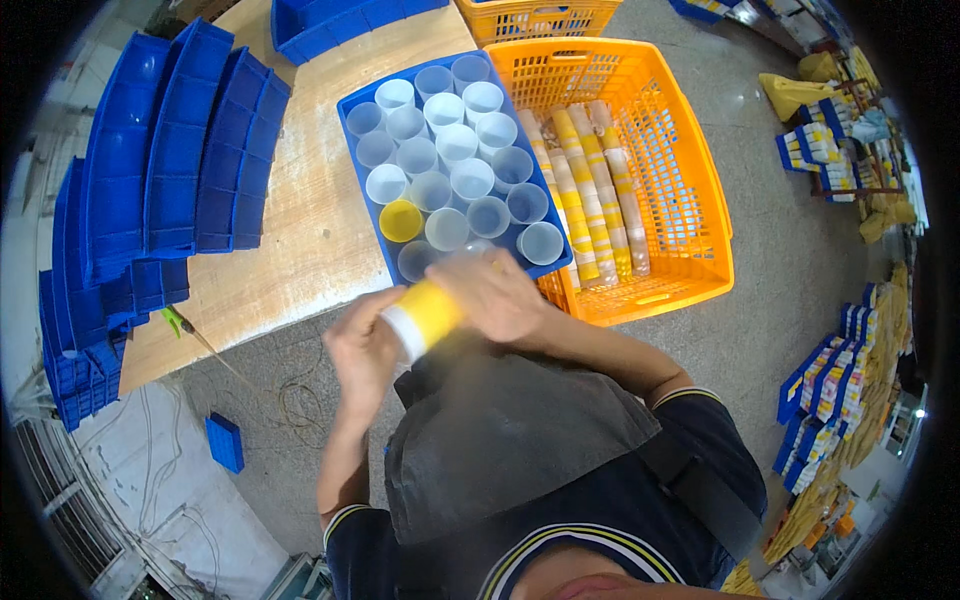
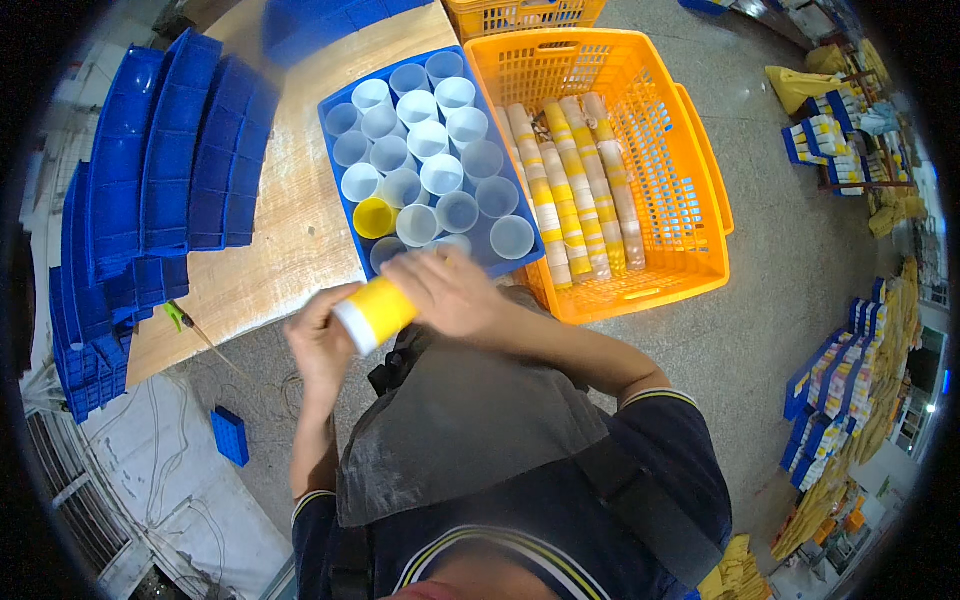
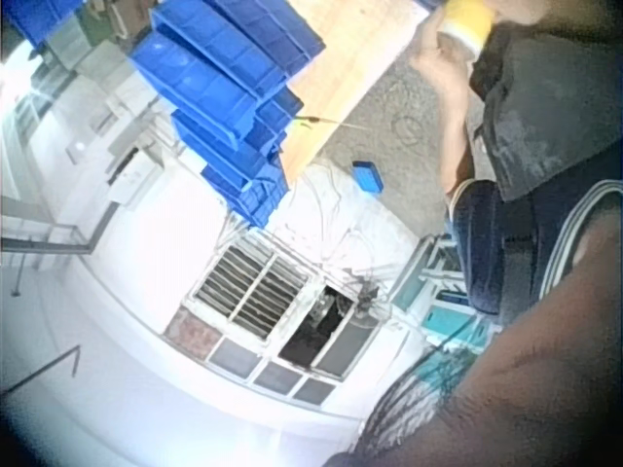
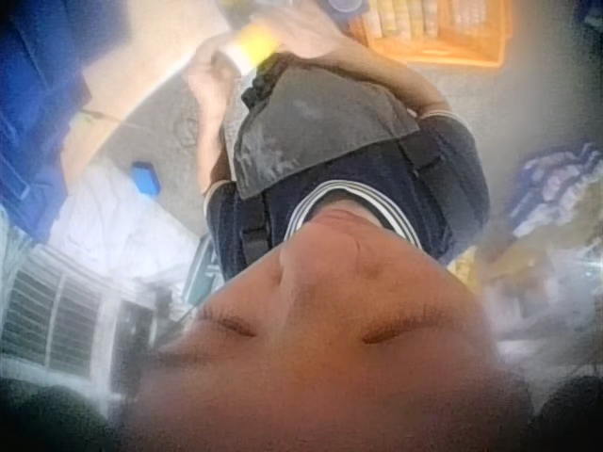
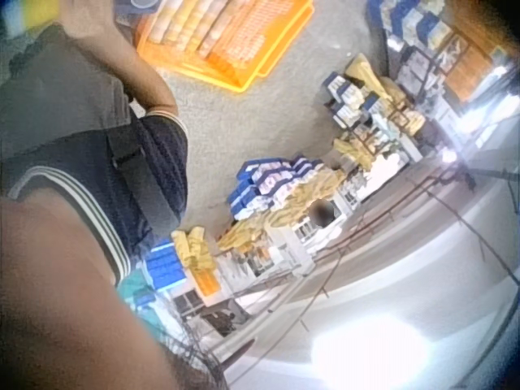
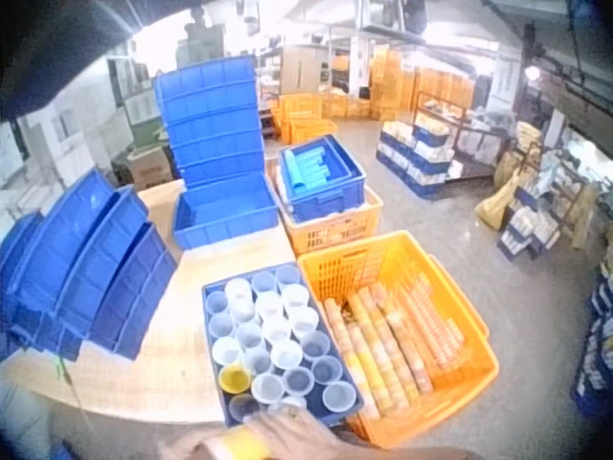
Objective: The person repeatedly picks stacks of white and yellow plastic cups from an orange basket and places them into blue trays. They carry filled trays to a conveyor area, arrange cups within trays, and return to the basket to continue the cycle.
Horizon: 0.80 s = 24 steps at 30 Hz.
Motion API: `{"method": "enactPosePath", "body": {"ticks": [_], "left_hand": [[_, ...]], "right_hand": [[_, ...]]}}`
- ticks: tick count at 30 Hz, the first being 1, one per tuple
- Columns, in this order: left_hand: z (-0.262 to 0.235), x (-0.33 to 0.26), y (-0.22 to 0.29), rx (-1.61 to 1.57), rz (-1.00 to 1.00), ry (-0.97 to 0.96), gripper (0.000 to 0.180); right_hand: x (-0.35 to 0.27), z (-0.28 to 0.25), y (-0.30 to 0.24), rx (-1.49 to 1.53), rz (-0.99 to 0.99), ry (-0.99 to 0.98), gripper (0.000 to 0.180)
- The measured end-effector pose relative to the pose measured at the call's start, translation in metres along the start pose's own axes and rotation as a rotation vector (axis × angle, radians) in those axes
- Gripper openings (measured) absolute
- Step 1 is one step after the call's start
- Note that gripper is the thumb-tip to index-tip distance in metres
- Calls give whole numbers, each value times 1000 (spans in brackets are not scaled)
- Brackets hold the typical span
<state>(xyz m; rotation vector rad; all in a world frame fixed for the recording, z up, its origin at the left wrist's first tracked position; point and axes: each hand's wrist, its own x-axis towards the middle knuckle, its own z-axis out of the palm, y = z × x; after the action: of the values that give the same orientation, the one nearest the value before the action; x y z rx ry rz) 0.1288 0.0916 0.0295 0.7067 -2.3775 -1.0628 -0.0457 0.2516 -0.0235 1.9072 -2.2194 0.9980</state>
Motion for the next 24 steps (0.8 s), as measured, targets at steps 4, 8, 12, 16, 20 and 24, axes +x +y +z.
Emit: {"method": "enactPosePath", "body": {"ticks": [4, 8, 12, 16, 20, 24], "left_hand": [[-63, 12, -4, 35, 15, 355, 30], [-69, -3, -33, -79, -191, 224, 28], [-56, -15, -48, 43, -356, 225, 30], [-49, -14, -35, -215, -315, 72, 36], [-63, -18, -31, -358, -404, 50, 37], [-94, -30, -56, -579, -501, 252, 43]], "right_hand": [[9, -7, 12, -6, 411, 175, 57], [10, 7, 11, 868, 747, -64, 96], [13, 20, -4, 15, 389, -145, 92], [27, 17, -26, 212, -26, -111, 95], [48, 14, -31, -104, -229, -195, 73], [54, 22, -16, 301, 325, 53, 69]]}}
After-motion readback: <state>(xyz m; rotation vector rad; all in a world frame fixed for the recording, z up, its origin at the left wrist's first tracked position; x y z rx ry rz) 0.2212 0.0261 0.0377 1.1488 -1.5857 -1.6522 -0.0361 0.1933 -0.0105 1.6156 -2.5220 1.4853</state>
